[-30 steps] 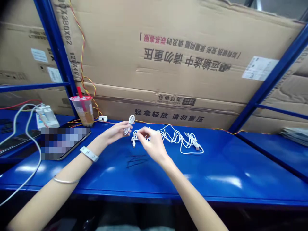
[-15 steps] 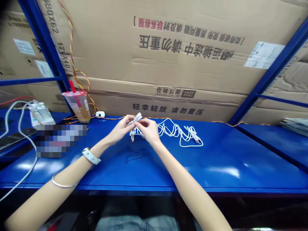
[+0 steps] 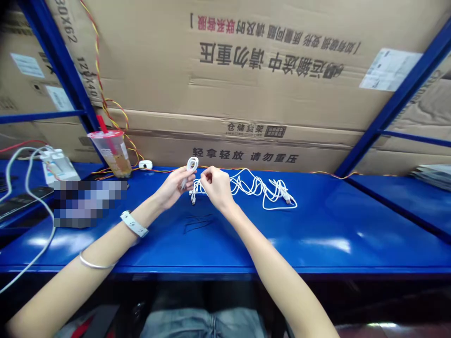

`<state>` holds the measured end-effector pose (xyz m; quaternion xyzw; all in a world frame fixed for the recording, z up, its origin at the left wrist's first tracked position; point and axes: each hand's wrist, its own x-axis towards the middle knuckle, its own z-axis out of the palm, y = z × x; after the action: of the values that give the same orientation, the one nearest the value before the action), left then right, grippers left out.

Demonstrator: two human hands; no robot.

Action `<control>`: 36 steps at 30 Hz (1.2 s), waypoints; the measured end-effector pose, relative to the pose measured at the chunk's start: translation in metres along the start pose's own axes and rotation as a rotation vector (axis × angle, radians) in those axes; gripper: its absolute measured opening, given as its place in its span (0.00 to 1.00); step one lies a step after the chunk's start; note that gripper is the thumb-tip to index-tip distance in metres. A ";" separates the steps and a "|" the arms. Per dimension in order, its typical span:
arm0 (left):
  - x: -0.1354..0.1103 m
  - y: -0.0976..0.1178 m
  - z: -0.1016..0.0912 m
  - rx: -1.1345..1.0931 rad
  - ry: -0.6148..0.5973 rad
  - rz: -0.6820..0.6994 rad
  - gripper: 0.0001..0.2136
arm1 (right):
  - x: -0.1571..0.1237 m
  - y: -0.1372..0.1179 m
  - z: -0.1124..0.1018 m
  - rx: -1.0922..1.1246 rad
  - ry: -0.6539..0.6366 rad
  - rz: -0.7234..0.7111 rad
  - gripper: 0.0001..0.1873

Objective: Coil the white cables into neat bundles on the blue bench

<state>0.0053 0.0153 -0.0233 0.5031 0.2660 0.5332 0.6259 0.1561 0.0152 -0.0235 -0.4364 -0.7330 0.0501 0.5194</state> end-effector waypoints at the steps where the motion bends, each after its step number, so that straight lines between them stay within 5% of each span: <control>1: 0.000 0.001 0.001 -0.022 -0.009 -0.002 0.12 | 0.000 0.001 0.001 -0.017 0.012 -0.019 0.06; 5: 0.003 0.015 -0.005 -0.145 0.021 0.030 0.10 | 0.004 0.010 0.000 -0.084 0.072 -0.045 0.06; 8: 0.007 0.034 -0.027 -0.275 0.143 0.152 0.09 | 0.009 0.022 -0.010 -0.124 0.144 0.038 0.06; 13: 0.013 0.041 -0.050 -0.147 0.346 0.200 0.13 | 0.012 0.028 -0.021 -0.135 0.152 0.065 0.06; 18: 0.006 0.015 -0.021 0.099 0.174 -0.077 0.17 | 0.005 0.017 -0.014 -0.268 0.139 -0.155 0.09; 24: 0.002 0.008 -0.009 -0.140 0.052 -0.224 0.12 | 0.000 0.010 -0.016 -0.425 0.121 -0.402 0.12; 36: -0.002 0.007 -0.003 -0.206 -0.039 -0.226 0.09 | -0.004 0.008 -0.008 -0.301 0.174 -0.329 0.12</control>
<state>-0.0009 0.0139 -0.0189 0.4135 0.2528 0.4739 0.7352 0.1678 0.0141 -0.0271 -0.3866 -0.7457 -0.1829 0.5109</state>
